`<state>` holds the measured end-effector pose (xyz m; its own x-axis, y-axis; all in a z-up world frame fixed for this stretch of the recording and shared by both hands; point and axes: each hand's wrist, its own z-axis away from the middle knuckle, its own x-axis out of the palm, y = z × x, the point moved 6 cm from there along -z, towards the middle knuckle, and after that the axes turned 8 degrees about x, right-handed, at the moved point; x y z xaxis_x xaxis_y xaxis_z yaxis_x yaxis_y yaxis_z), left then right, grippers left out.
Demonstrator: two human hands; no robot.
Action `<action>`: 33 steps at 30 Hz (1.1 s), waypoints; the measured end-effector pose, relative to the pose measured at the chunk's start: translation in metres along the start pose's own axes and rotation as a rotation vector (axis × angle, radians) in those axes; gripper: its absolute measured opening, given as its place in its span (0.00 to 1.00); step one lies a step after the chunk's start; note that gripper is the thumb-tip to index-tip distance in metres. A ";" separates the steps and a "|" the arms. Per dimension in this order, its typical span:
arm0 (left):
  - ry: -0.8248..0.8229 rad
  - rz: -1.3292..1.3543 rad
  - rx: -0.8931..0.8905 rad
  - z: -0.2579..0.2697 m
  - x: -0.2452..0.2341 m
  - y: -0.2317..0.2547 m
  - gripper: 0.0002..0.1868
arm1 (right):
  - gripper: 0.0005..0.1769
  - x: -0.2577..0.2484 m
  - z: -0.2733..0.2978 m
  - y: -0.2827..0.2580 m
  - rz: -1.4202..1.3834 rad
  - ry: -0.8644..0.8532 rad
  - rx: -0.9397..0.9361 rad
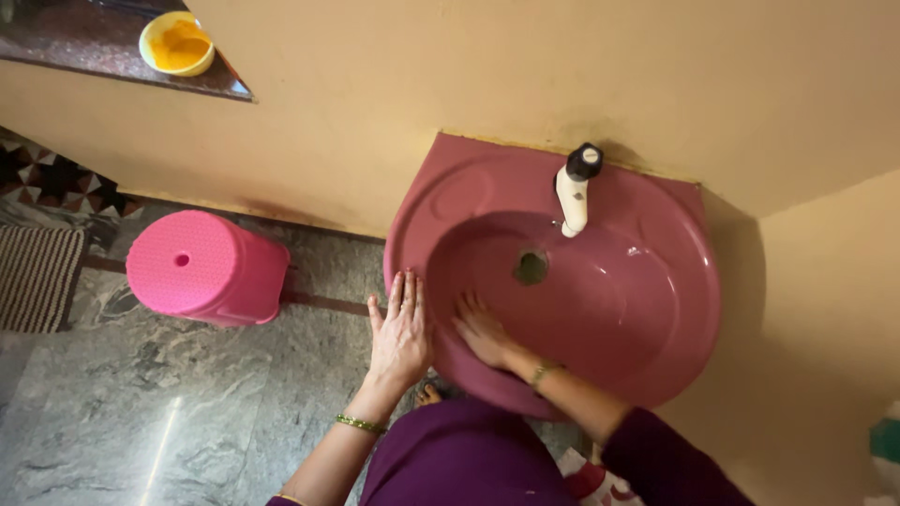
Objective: The person scrubs a pink sink with a green sponge, wipes the surfaces by hand, and rinses the basin with water from the faucet.
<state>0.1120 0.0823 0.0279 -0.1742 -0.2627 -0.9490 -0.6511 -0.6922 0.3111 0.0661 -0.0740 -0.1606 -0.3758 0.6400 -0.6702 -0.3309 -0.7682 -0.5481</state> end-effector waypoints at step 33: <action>-0.132 0.027 0.012 -0.001 0.002 -0.003 0.44 | 0.29 -0.087 -0.018 0.025 0.058 0.494 -0.308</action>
<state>0.1144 0.0835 0.0246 -0.2864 -0.1899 -0.9391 -0.6540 -0.6776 0.3364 0.1059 -0.1491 -0.1255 0.0873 0.5706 -0.8166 -0.0274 -0.8180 -0.5745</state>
